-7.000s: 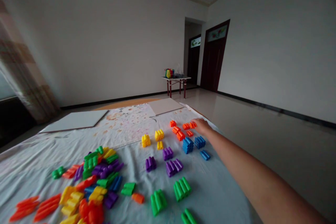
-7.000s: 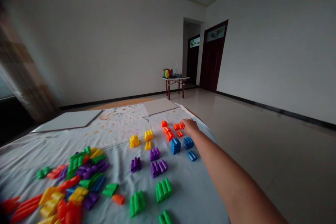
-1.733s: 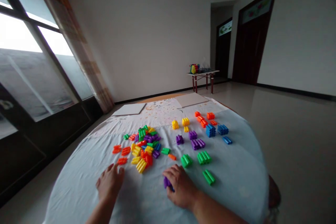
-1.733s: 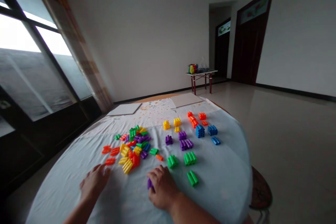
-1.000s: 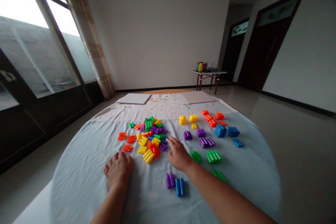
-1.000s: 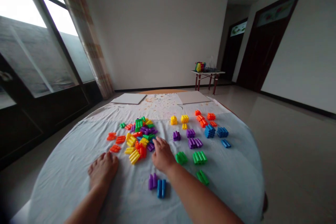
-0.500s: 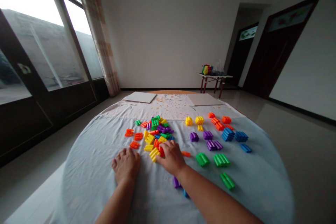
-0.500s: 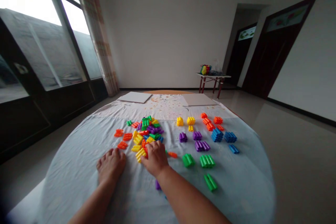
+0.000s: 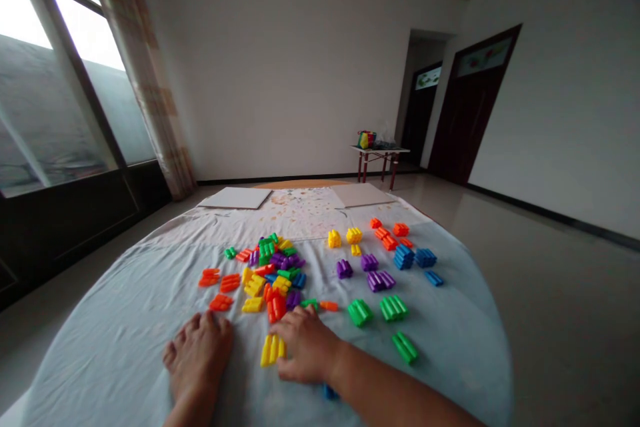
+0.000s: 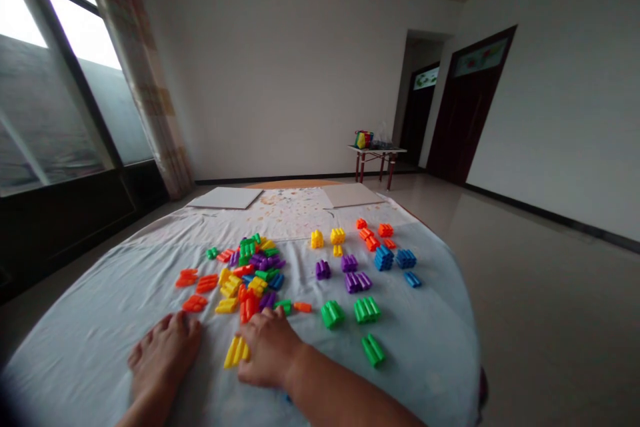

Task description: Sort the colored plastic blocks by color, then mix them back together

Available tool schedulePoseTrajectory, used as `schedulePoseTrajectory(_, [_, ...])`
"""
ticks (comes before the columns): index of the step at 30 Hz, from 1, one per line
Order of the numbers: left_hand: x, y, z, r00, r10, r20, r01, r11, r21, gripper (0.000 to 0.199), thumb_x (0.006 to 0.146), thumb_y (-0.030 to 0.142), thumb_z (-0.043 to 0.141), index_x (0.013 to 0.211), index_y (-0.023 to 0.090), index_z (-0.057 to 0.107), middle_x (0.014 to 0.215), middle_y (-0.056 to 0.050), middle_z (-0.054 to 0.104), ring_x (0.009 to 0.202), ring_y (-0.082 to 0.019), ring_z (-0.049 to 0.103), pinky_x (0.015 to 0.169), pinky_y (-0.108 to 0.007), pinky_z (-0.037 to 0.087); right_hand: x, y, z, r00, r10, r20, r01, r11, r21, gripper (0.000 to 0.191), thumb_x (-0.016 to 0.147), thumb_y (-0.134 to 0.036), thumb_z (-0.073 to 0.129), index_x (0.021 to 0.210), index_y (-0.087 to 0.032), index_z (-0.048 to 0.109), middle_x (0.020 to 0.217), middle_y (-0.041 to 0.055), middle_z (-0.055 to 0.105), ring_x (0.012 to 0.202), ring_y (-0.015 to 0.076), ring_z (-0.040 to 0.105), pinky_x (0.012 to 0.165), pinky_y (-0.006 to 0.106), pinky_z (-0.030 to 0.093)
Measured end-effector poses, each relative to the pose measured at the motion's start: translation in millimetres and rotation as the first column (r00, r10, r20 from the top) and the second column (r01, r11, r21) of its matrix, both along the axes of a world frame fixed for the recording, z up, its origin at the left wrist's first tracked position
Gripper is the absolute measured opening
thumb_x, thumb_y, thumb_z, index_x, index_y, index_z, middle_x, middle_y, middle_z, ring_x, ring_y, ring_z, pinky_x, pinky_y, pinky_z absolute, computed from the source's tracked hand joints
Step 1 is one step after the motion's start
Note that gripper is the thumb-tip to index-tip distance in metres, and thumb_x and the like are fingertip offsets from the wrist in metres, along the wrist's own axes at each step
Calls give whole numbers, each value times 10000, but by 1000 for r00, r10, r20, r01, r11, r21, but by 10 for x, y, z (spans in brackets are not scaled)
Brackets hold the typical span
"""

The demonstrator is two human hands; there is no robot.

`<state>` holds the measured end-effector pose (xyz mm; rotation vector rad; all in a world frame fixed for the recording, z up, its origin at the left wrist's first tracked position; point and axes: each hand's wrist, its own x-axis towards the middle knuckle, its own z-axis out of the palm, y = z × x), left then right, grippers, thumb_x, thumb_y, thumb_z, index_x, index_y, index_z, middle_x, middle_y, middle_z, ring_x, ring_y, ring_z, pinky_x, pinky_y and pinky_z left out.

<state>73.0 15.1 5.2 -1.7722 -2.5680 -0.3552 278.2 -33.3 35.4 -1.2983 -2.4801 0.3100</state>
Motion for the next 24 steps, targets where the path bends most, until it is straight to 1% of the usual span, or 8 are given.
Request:
schedulePoseTrajectory(4, [-19,17,-7,1000,-4,-11,3,1000,-19,506,822,427,241,1158,174,523,1318,-122,485,1226,-282,399,1007,-427,236,-9,-66,-4,991,36,125,-31,999,-43,367,702,-340,627,1041,-199,639,982,89,646,987,285,532,870,453,405])
schedulePoseTrajectory(7, [-47,43,-55,1000,-6,-28,6,1000,-8,518,818,440,244,1172,178,515,1319,-115,485,1233,-284,391,1007,-428,238,-33,-71,26,992,24,122,-19,999,-44,349,715,-331,629,1035,-193,643,988,93,647,996,283,533,871,446,410])
schedulePoseTrajectory(11, [-60,70,-84,1000,11,-12,-11,1000,-9,535,817,448,241,1198,180,504,1325,-110,483,1235,-283,391,1021,-429,222,77,-27,154,996,81,-35,-81,997,3,412,712,-309,641,1111,-219,598,1076,67,634,1009,251,536,893,404,405])
schedulePoseTrajectory(14, [-46,62,-55,1000,2,-11,-2,1000,-14,535,817,447,240,1201,185,505,1331,-110,478,1240,-278,388,1025,-425,222,336,101,304,981,71,-183,-58,996,73,432,728,-223,613,1157,-210,563,1136,54,613,1046,205,533,932,340,387])
schedulePoseTrajectory(16, [-42,54,-41,1000,1,-11,-1,1000,-16,531,811,447,252,1197,189,511,1334,-108,476,1242,-275,387,1025,-420,228,583,249,389,970,20,-240,6,994,109,442,720,-165,595,1160,-185,561,1135,60,613,1065,188,529,950,315,380])
schedulePoseTrajectory(19, [-65,59,-66,1000,-5,-7,5,1000,7,529,791,456,294,1184,191,528,1320,-111,491,1226,-289,405,1023,-431,235,1011,542,450,959,-130,-252,168,976,137,445,699,-85,563,1139,-154,573,1129,75,618,1089,185,525,969,314,374])
schedulePoseTrajectory(21, [-92,76,-109,1000,-21,-4,21,999,28,516,770,458,331,1158,196,549,1292,-113,514,1201,-298,430,1018,-442,247,1299,762,453,942,-264,-205,296,945,141,457,697,-52,545,1141,-162,572,1158,74,607,1113,185,515,982,322,365])
schedulePoseTrajectory(24, [-122,101,-166,1000,-30,-2,30,999,43,499,743,447,373,1129,200,571,1260,-113,538,1182,-299,448,1014,-447,260,1682,1088,429,881,-461,-109,472,871,135,463,718,-20,509,1150,-174,568,1173,70,604,1123,178,512,981,312,364])
